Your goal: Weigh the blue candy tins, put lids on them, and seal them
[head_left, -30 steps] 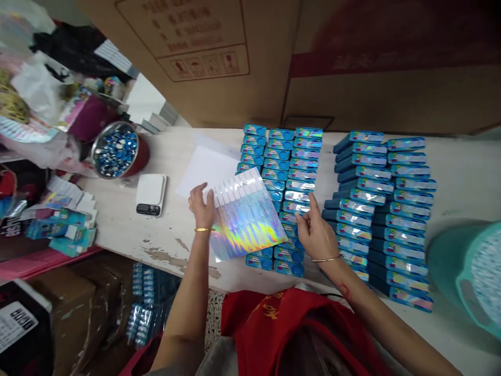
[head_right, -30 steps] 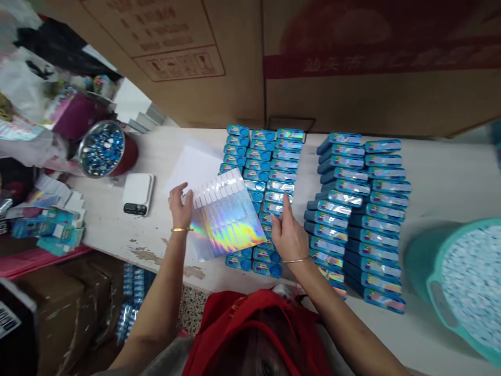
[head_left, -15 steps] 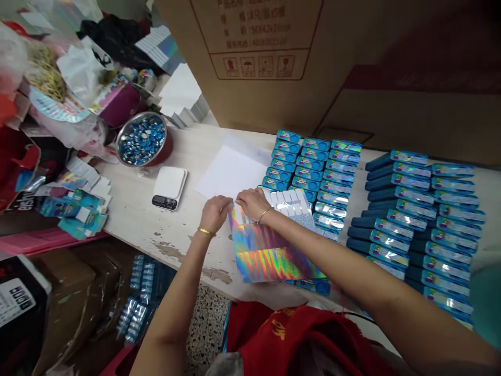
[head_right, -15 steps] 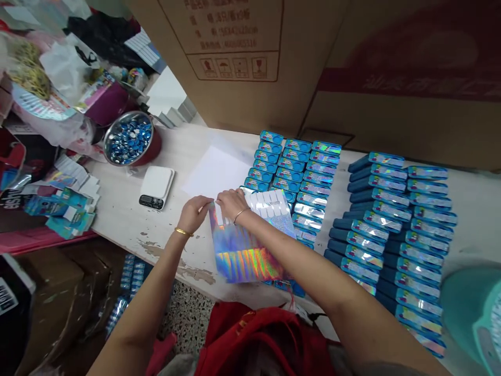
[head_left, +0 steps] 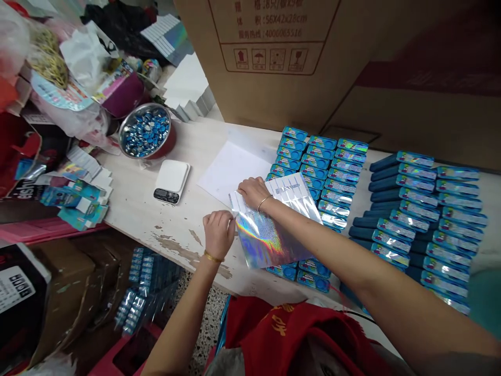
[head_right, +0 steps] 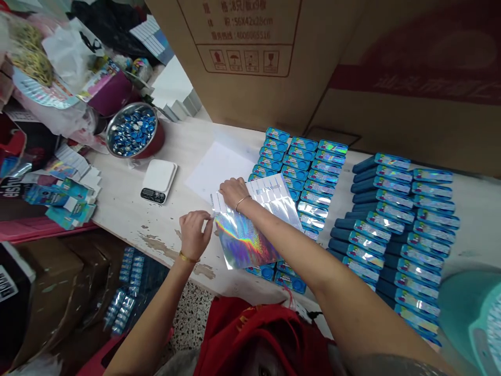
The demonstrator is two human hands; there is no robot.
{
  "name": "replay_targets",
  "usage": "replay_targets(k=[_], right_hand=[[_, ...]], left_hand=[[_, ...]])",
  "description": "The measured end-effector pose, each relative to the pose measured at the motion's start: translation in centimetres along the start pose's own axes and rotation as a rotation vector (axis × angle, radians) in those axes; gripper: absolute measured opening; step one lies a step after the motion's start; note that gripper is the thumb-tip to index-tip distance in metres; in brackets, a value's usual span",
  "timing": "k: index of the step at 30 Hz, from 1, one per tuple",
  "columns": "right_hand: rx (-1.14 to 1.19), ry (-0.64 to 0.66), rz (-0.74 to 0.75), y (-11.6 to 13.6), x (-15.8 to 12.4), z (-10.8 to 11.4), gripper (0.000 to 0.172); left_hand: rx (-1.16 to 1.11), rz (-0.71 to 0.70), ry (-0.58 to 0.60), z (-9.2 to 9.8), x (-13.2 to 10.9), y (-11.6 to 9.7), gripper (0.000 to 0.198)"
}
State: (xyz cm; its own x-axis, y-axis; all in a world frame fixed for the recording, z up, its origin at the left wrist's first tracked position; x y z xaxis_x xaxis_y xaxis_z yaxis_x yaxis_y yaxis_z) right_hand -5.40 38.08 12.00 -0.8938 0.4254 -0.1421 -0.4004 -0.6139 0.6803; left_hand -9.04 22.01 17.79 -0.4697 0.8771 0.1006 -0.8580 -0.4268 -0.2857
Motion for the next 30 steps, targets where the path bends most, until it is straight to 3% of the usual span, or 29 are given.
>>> replay_targets(k=[4, 7, 10, 14, 17, 21, 23, 25, 30], right_hand=[[0.205, -0.240, 0.124, 0.6, -3.5, 1.8, 0.035], [0.581, -0.410, 0.041, 0.4, -9.5, 3.6, 0.046], [0.900, -0.417, -0.186, -0.7, -16.5, 3.7, 0.053], [1.046, -0.493, -0.439, -3.1, -24.2, 3.3, 0.038], [1.052, -0.662, -0.548, -5.6, -28.3, 3.9, 0.036], [1.076, -0.791, -0.698, -9.0, -31.4, 4.6, 0.042], [1.086, -0.823, -0.734, -10.1, -31.8, 4.6, 0.046], [1.095, -0.828, -0.737, -10.7, -31.7, 4.5, 0.048], [1.132, -0.803, -0.702, -10.5, -30.8, 3.9, 0.051]], left_hand=[[-0.316, 0.282, -0.160, 3.1, -1.9, -1.8, 0.013], [-0.714, 0.488, -0.159, 2.6, -2.3, -3.7, 0.017], [-1.025, 0.591, -0.026, 0.2, -2.5, -6.6, 0.023], [-1.210, 0.641, 0.226, -4.0, -3.5, -11.9, 0.027], [-1.267, 0.635, 0.384, -7.1, -4.3, -15.8, 0.029], [-1.301, 0.602, 0.457, -10.7, -3.6, -18.9, 0.032], [-1.325, 0.632, 0.465, -11.8, -2.8, -18.6, 0.035], [-1.356, 0.712, 0.485, -12.3, -2.1, -16.8, 0.040], [-1.317, 0.807, 0.517, -10.0, -1.3, -10.7, 0.042]])
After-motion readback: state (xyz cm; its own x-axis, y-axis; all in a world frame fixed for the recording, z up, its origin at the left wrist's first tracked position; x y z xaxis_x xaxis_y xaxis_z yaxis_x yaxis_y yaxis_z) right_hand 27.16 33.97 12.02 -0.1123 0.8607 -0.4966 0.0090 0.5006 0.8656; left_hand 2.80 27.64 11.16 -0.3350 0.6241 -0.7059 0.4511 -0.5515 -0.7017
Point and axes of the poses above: each hand's wrist, its own x-axis towards the middle knuckle, its own z-axis out of the back of the hand, y = z × x, the point moved 4 cm from there along x, towards the middle knuckle, and after that the axes turned 8 degrees about x, right-handed, at the moved point
